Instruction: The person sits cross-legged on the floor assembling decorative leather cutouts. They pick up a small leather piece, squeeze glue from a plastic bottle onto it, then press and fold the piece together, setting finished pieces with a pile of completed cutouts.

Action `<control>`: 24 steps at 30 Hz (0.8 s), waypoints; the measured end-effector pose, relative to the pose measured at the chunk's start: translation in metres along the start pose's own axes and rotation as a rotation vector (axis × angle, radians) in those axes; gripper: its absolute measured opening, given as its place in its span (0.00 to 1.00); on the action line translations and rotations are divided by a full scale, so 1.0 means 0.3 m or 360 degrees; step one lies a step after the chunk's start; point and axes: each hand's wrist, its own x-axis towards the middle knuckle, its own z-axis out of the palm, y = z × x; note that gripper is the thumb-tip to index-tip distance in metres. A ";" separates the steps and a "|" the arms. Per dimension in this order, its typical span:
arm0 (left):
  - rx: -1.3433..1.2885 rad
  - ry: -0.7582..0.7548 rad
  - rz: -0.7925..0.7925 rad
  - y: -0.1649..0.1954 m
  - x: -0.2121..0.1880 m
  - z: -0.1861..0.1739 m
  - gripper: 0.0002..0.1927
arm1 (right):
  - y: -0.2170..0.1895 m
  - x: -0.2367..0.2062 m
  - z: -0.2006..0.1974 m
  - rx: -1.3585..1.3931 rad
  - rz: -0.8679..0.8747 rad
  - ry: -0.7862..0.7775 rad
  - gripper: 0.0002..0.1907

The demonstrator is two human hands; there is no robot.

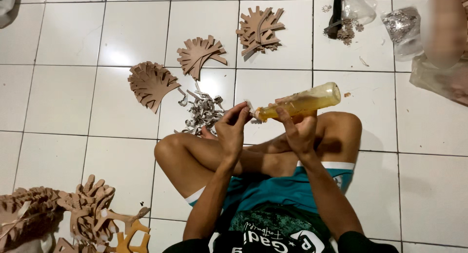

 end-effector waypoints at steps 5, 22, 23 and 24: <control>-0.0216 0.0027 0.0034 0.014 0.013 0.016 0.15 | -0.003 -0.013 -0.029 -0.0022 -0.0040 0.0148 0.14; -0.0279 -0.0146 -0.0270 -0.020 -0.006 0.014 0.16 | 0.021 0.000 -0.021 -0.0102 -0.0288 0.0033 0.15; -0.0270 -0.0112 -0.0281 -0.018 -0.001 0.014 0.16 | 0.020 -0.001 -0.021 -0.0163 -0.0280 0.0032 0.14; -0.0275 -0.0089 -0.0269 -0.015 0.004 0.010 0.16 | 0.019 -0.001 -0.022 -0.0223 -0.0273 0.0031 0.13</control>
